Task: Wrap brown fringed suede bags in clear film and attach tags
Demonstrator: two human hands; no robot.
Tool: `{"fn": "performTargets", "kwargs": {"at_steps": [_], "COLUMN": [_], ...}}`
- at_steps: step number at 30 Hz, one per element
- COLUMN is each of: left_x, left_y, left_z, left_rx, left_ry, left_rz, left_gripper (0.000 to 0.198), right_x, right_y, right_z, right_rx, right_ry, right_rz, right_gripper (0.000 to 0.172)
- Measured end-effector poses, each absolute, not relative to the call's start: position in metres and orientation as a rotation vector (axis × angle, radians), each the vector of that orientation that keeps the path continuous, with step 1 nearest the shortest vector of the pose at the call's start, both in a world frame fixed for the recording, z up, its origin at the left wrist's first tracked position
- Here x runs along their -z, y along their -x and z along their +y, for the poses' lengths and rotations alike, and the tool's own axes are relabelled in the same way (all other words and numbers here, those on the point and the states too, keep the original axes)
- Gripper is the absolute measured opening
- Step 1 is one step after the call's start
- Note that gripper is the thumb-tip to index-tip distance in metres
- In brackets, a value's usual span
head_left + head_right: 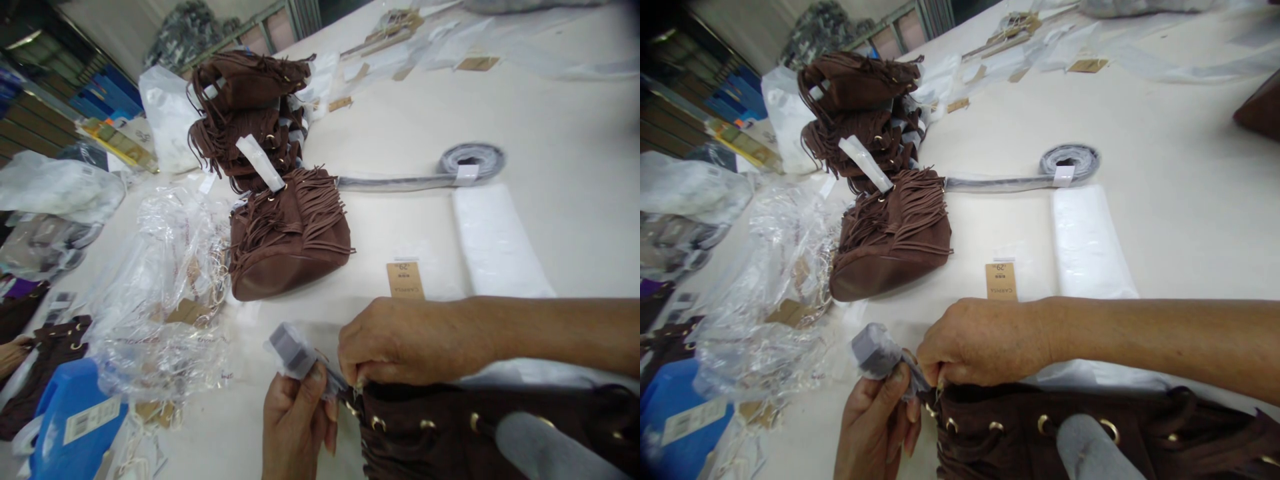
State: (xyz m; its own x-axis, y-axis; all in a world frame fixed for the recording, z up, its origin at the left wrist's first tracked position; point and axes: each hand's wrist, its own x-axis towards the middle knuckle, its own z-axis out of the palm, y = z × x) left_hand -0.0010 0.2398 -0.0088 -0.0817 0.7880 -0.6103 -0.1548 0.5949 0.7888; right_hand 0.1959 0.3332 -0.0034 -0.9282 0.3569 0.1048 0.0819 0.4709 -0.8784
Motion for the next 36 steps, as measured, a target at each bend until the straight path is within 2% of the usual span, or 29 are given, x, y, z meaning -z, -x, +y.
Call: {"fn": "performTargets", "kwargs": {"at_steps": [23, 31, 36], "left_x": [0.002, 0.016, 0.014], "left_y": [0.0, 0.002, 0.002], "left_z": [0.244, 0.238, 0.24], "left_rx": [-0.815, -0.833, -0.828], "left_ry": [-0.565, -0.647, -0.627], "left_rz": [1.477, 1.501, 1.462], "left_gripper": [0.039, 0.037, 0.032], "right_x": [0.001, 0.001, 0.006], "right_y": [-0.186, -0.183, -0.18], "right_z": [0.343, 0.344, 0.349], "right_rx": [-1.268, -1.372, -1.494], "right_ry": [0.217, 0.31, 0.195], "right_rz": [-2.643, -2.66, -2.58], "right_gripper": [0.014, 0.013, 0.012]}}
